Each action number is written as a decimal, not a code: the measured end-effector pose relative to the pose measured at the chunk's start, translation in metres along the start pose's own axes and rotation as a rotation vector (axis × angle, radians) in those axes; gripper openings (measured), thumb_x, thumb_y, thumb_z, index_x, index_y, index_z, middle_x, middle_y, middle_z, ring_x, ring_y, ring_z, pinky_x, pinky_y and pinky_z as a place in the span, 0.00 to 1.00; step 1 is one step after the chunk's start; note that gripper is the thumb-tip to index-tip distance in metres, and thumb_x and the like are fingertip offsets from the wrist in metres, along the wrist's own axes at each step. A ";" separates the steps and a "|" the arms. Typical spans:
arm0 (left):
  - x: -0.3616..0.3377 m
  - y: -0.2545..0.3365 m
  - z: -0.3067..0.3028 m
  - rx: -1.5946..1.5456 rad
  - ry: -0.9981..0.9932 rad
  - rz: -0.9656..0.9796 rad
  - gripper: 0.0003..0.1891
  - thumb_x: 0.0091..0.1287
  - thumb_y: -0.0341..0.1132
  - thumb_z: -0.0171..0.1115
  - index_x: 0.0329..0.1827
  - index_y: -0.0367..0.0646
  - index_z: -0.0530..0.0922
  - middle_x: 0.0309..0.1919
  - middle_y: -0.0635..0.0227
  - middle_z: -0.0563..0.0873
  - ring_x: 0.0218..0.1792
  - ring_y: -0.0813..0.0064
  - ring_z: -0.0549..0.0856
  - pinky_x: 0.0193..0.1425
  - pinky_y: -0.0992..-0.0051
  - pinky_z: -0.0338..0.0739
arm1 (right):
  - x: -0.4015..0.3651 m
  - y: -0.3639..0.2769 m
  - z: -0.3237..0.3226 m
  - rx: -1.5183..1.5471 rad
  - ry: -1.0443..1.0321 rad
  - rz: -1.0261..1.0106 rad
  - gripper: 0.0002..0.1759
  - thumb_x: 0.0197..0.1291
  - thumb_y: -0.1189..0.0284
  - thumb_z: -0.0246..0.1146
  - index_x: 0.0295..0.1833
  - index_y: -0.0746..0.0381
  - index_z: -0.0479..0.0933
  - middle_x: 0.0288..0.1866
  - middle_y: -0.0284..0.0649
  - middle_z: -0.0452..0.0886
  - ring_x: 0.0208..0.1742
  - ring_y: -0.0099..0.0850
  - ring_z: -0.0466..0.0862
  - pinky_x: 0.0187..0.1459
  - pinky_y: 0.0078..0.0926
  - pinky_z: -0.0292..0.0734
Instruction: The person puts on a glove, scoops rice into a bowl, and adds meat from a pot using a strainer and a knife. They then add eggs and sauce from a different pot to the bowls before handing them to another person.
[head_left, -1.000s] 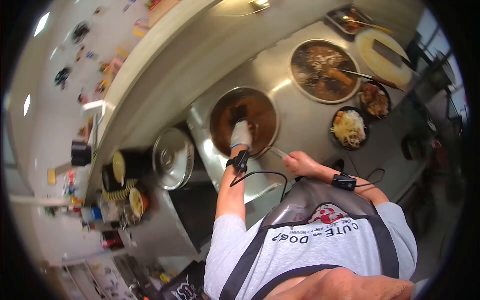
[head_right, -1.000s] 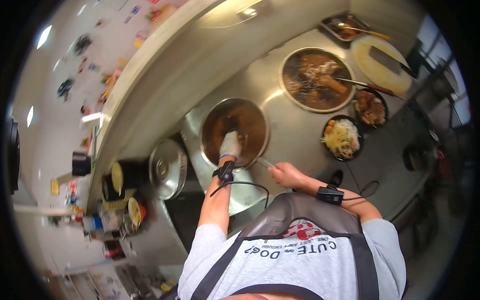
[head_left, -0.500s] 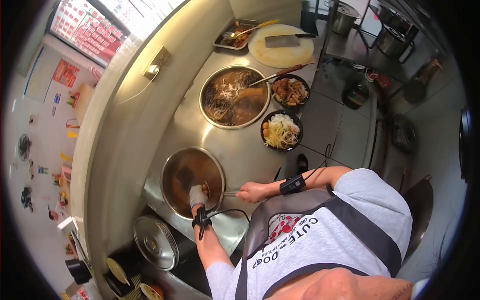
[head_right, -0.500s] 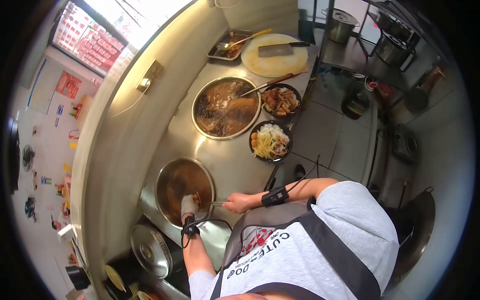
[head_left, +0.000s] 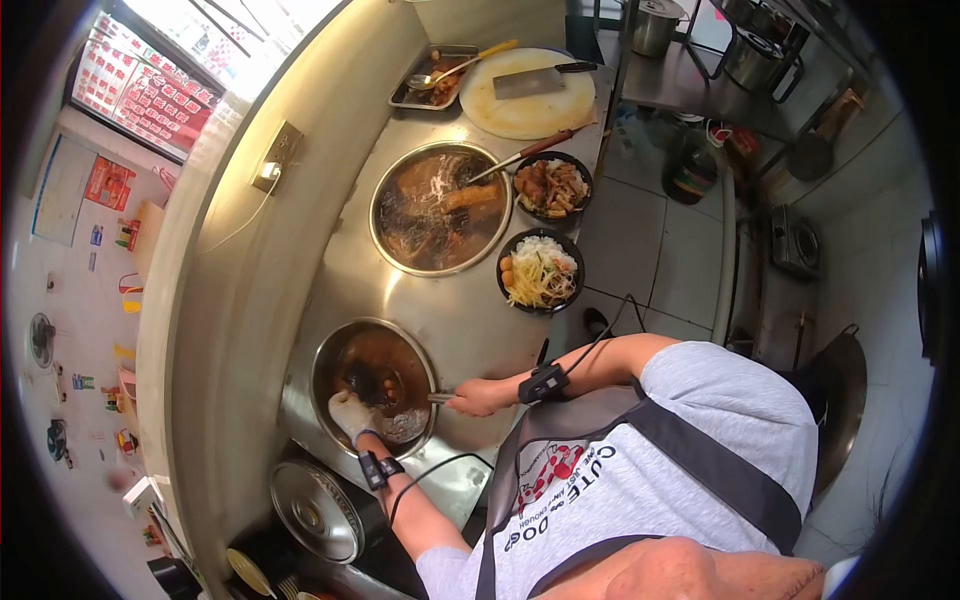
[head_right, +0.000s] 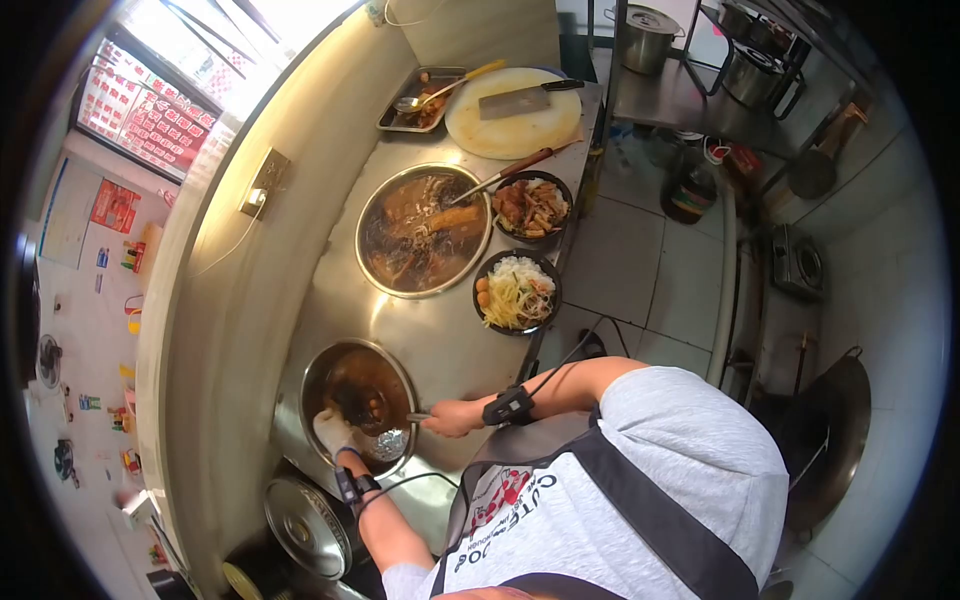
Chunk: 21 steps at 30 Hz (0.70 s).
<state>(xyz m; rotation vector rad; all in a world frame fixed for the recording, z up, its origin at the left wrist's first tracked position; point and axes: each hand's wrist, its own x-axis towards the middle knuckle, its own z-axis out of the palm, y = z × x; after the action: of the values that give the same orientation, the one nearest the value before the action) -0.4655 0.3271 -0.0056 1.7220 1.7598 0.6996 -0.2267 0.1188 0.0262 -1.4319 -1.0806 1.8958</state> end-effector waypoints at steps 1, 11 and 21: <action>-0.010 0.039 -0.015 -0.305 0.043 -0.104 0.07 0.60 0.17 0.54 0.37 0.38 0.77 0.29 0.71 0.78 0.28 0.78 0.77 0.31 0.77 0.73 | 0.003 0.000 -0.003 0.003 -0.037 -0.006 0.27 0.74 0.51 0.50 0.41 0.67 0.76 0.26 0.38 0.78 0.23 0.29 0.75 0.23 0.31 0.72; -0.115 0.297 -0.009 -0.786 -0.443 0.093 0.16 0.62 0.18 0.57 0.53 0.36 0.74 0.45 0.66 0.80 0.47 0.74 0.82 0.53 0.76 0.80 | -0.086 0.014 -0.064 -0.179 -0.261 -0.087 0.29 0.70 0.49 0.57 0.44 0.69 0.81 0.35 0.44 0.86 0.31 0.34 0.85 0.32 0.34 0.80; -0.184 0.430 0.204 -0.735 -0.986 0.173 0.15 0.65 0.21 0.57 0.55 0.40 0.75 0.42 0.68 0.81 0.43 0.77 0.81 0.48 0.74 0.80 | -0.269 0.094 -0.291 -0.241 0.712 -0.261 0.09 0.63 0.68 0.64 0.43 0.63 0.83 0.36 0.39 0.85 0.39 0.26 0.85 0.41 0.27 0.80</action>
<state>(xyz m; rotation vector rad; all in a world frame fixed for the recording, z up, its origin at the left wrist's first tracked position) -0.0186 0.1519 0.1667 1.3160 0.5727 0.3628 0.1360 -0.0630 0.0553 -1.7922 -1.0757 0.9639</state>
